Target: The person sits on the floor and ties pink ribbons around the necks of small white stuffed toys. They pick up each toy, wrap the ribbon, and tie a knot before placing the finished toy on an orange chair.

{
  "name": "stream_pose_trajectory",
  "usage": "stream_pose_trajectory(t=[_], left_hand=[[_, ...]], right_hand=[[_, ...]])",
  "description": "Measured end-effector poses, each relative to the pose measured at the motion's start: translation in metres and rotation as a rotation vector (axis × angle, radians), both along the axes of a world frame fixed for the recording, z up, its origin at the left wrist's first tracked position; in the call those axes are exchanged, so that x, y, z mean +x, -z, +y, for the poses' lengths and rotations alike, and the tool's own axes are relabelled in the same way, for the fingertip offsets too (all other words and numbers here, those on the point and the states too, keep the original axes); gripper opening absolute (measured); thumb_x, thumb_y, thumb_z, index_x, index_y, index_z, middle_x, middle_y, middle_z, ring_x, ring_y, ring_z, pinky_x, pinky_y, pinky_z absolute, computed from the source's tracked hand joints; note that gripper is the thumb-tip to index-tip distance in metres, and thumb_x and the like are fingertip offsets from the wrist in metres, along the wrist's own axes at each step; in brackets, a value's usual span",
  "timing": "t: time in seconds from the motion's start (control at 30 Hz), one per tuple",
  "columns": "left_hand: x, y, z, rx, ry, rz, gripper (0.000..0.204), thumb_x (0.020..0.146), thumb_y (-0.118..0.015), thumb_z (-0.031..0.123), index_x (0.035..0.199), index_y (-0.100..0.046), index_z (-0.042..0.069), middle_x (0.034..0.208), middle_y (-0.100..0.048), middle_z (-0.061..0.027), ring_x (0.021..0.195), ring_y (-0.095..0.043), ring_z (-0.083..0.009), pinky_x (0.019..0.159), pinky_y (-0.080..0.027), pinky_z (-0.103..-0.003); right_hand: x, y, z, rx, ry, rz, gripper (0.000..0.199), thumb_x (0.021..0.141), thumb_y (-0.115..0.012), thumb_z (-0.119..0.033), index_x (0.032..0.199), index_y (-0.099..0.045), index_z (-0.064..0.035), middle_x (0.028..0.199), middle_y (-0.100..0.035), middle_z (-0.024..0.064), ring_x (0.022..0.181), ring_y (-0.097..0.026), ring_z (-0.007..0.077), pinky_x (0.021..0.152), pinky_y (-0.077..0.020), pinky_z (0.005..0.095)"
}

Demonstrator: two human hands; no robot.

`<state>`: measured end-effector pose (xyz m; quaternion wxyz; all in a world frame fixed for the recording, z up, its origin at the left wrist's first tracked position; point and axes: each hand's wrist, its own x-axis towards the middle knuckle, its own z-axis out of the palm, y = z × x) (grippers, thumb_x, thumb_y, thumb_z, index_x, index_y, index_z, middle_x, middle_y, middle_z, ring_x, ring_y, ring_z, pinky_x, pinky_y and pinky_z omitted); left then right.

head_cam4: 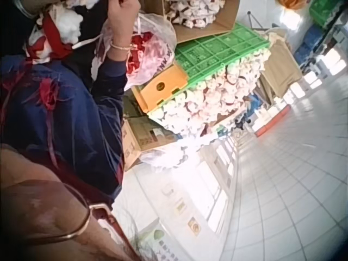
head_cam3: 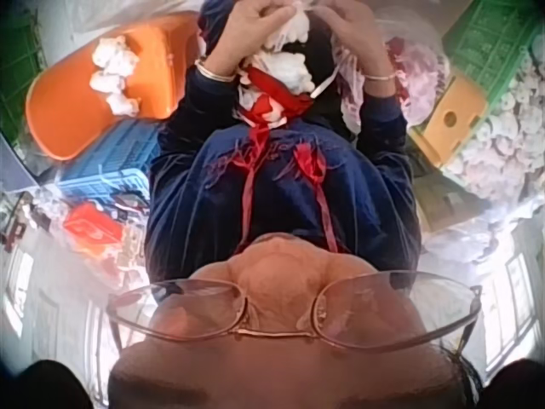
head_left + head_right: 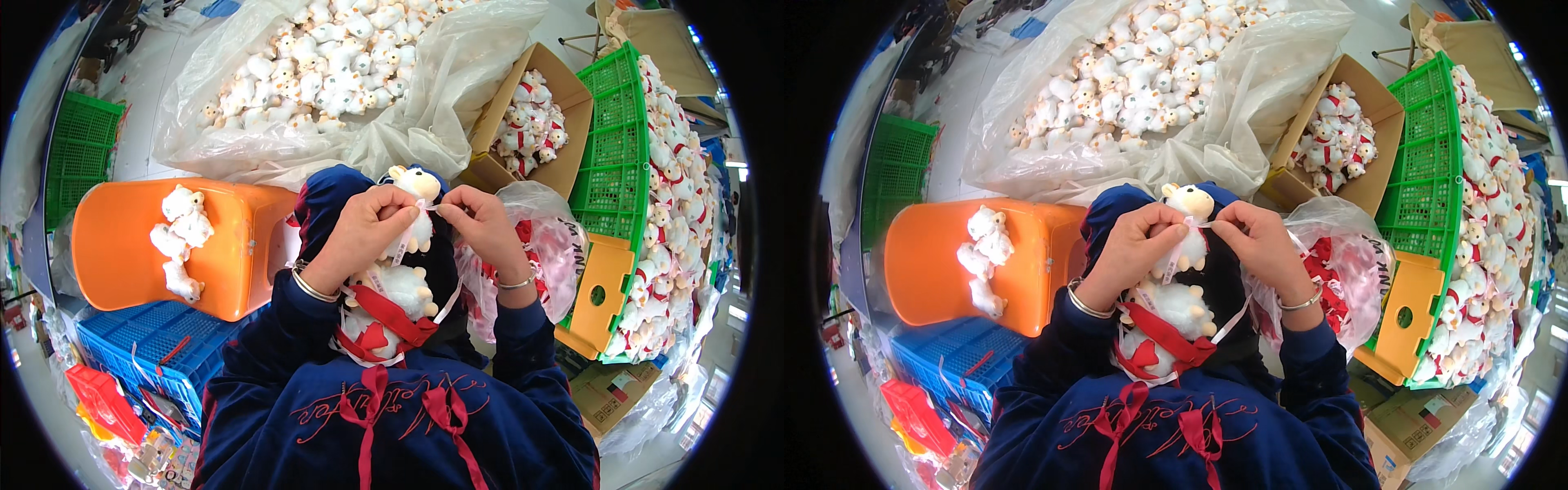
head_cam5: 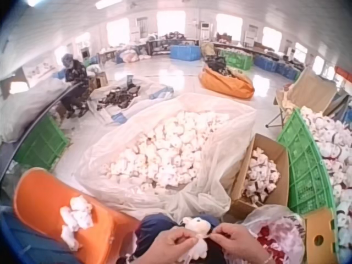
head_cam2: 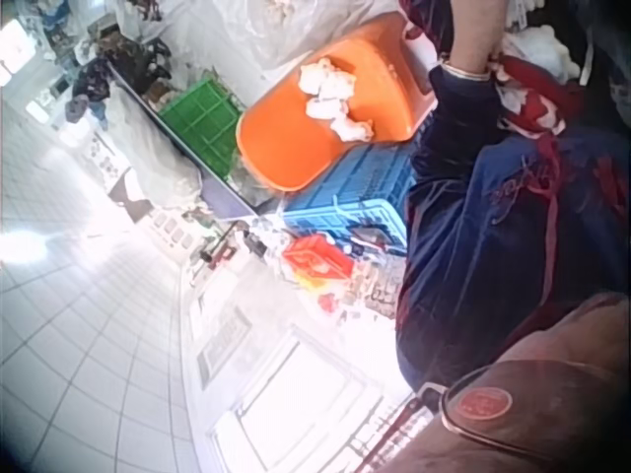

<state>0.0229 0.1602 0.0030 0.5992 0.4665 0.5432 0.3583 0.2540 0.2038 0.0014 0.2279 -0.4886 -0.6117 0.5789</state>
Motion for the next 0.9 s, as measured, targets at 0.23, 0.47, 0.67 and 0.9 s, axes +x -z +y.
stream_pose_trajectory(t=[0.23, 0.47, 0.67, 0.9], left_hand=[[0.0, 0.0, 0.003, -0.042, -0.011, -0.101, 0.014, 0.095, -0.072, 0.013, 0.102, -0.072, 0.001, 0.081, -0.064, 0.0055, 0.074, -0.055, 0.0002, 0.066, -0.045, -0.017], [0.004, 0.0, -0.001, 0.0, -0.049, -0.141, 0.014, 0.095, -0.072, 0.013, 0.099, -0.071, 0.0, 0.074, -0.058, 0.0077, 0.068, -0.048, 0.0003, 0.06, -0.041, -0.02], [0.004, -0.001, -0.002, 0.014, -0.054, -0.108, 0.014, 0.095, -0.071, 0.013, 0.099, -0.071, -0.001, 0.07, -0.055, 0.0079, 0.065, -0.045, -0.0003, 0.059, -0.04, -0.021], [-0.001, 0.003, -0.001, -0.03, -0.017, -0.116, 0.016, 0.096, -0.072, 0.013, 0.106, -0.073, 0.0, 0.083, -0.068, 0.0037, 0.076, -0.058, -0.0009, 0.069, -0.048, -0.018]], right_hand=[[-0.01, -0.031, -0.002, -0.019, 0.044, 0.04, 0.012, 0.094, -0.072, -0.012, 0.093, -0.066, -0.0007, 0.079, -0.066, 0.0016, 0.07, -0.059, 0.0093, 0.067, -0.0489, 0.027], [-0.021, -0.03, -0.028, 0.277, -0.217, 0.013, 0.007, 0.093, -0.069, -0.007, 0.099, -0.069, -0.0044, 0.092, -0.064, 0.0072, 0.078, -0.065, 0.02, 0.071, -0.0514, 0.0297], [-0.025, -0.019, -0.038, -0.136, 0.137, 0.142, 0.013, 0.097, -0.069, -0.011, 0.097, -0.069, 0.0016, 0.086, -0.069, 0.0005, 0.077, -0.061, 0.0059, 0.069, -0.0493, 0.0222], [-0.02, -0.014, -0.032, -0.289, 0.047, 0.063, 0.014, 0.093, -0.075, -0.011, 0.099, -0.069, -0.0002, 0.087, -0.069, -0.0004, 0.077, -0.062, 0.0045, 0.068, -0.0488, 0.0207]])
